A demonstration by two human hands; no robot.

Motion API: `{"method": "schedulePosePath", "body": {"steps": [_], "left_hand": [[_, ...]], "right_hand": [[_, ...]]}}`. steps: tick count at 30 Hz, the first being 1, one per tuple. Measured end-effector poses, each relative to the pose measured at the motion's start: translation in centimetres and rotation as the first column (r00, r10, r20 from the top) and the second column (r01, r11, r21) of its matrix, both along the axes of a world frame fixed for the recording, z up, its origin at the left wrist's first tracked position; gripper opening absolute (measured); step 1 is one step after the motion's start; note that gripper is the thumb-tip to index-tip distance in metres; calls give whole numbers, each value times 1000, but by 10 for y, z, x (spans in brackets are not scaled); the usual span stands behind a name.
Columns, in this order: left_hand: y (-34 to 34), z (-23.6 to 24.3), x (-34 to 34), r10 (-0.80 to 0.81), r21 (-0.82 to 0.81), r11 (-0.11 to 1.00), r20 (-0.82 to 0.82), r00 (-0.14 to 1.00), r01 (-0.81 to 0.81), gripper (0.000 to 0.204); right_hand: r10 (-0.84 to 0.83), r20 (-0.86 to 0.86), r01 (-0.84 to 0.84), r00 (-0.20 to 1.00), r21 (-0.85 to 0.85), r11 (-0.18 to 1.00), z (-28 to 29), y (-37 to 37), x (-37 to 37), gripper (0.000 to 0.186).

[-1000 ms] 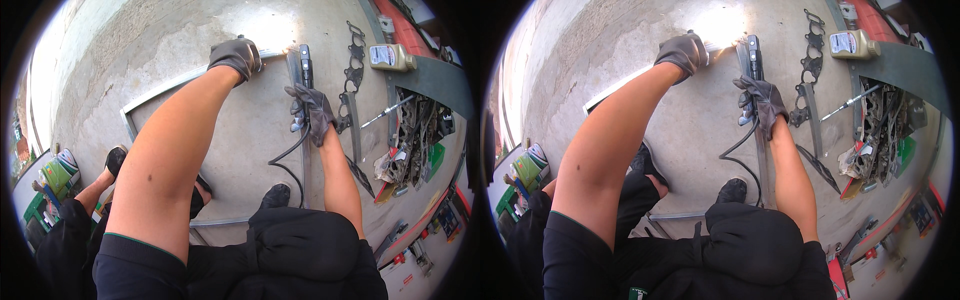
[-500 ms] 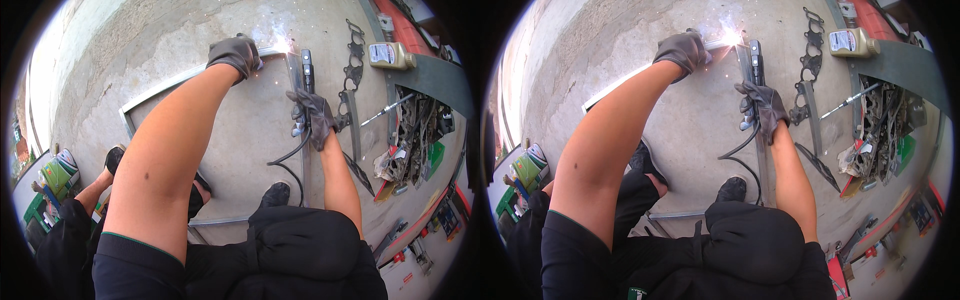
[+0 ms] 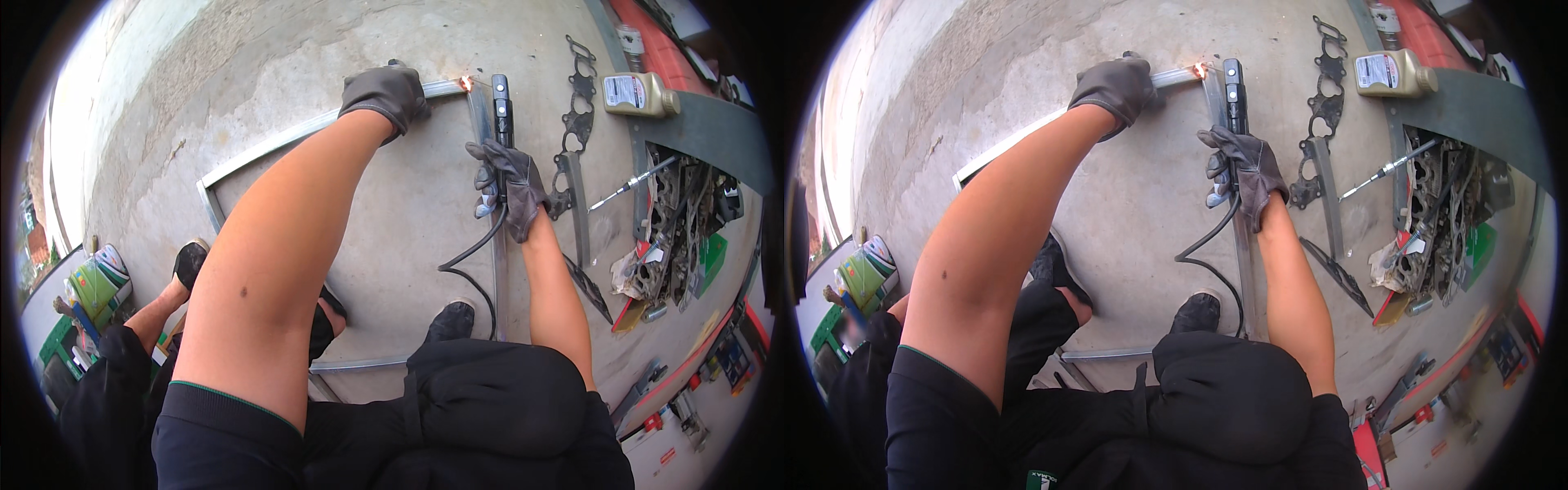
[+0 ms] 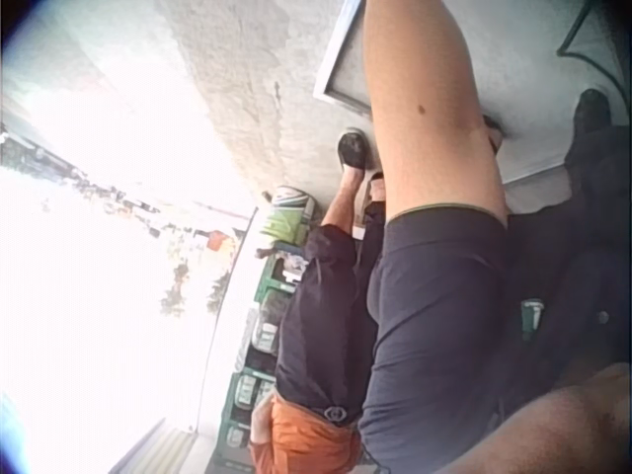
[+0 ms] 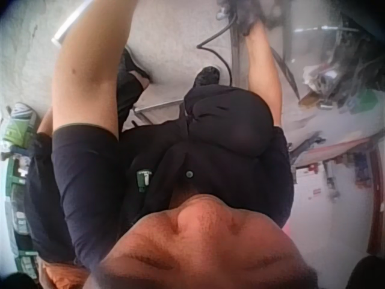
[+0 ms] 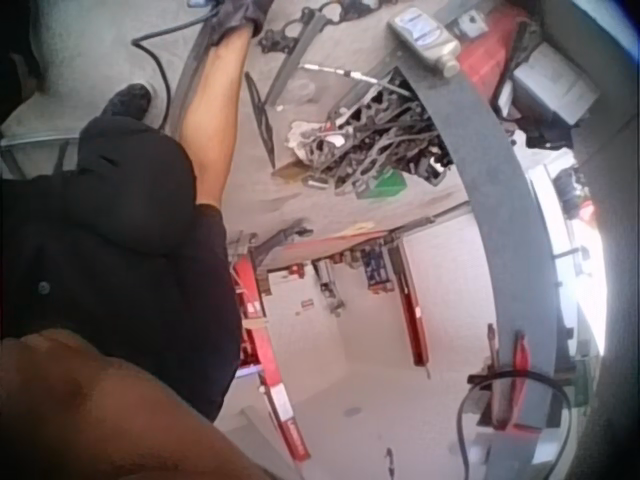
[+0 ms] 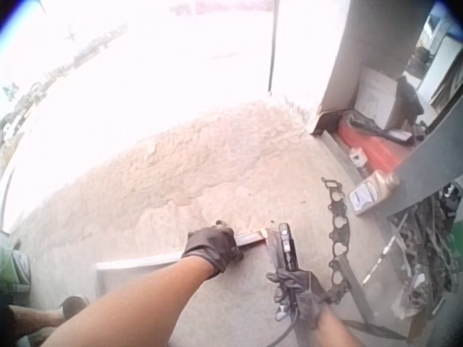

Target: The person sits on the floor and welds a metal frame using a welding torch, creating bright sparks. After finishing the weld, the person stands up, lifts the frame, and positions it upright while another person assists in holding and aligning the structure.

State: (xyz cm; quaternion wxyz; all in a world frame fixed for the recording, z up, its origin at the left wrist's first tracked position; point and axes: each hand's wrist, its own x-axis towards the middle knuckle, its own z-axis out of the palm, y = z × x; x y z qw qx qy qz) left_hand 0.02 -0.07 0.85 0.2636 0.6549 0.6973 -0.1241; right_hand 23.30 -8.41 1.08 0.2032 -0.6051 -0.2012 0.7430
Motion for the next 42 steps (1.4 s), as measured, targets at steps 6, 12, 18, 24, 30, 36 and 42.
{"method": "schedulePosePath", "body": {"steps": [6,12,18,24,30,36,42], "left_hand": [[-2,6,-1,-39,20,999,21,999,39,41],[-1,-2,-3,2,-4,1000,27,1000,-2,40],[-7,-3,1,-433,-57,896,-325,841,440,23],[-1,-15,-5,-298,-9,954,-144,944,300,25],[-2,14,5,-35,-47,998,-64,997,32,43],[-1,3,1,16,-9,1000,-29,999,-16,45],[1,7,3,3,-8,1000,-33,999,-3,40]], "right_hand": [[2,20,-3,1000,46,999,-1,-1,-1,46],[28,32,-28,999,-12,1000,4,4,-4,48],[28,40,-25,999,-64,998,8,2,-5,49],[20,31,-19,999,-33,999,11,-8,-2,50],[-53,-46,52,998,-23,998,9,-24,11,45],[-148,-64,150,987,33,988,-2,-31,11,41],[-60,42,60,997,14,998,-1,-16,-2,39]]}}
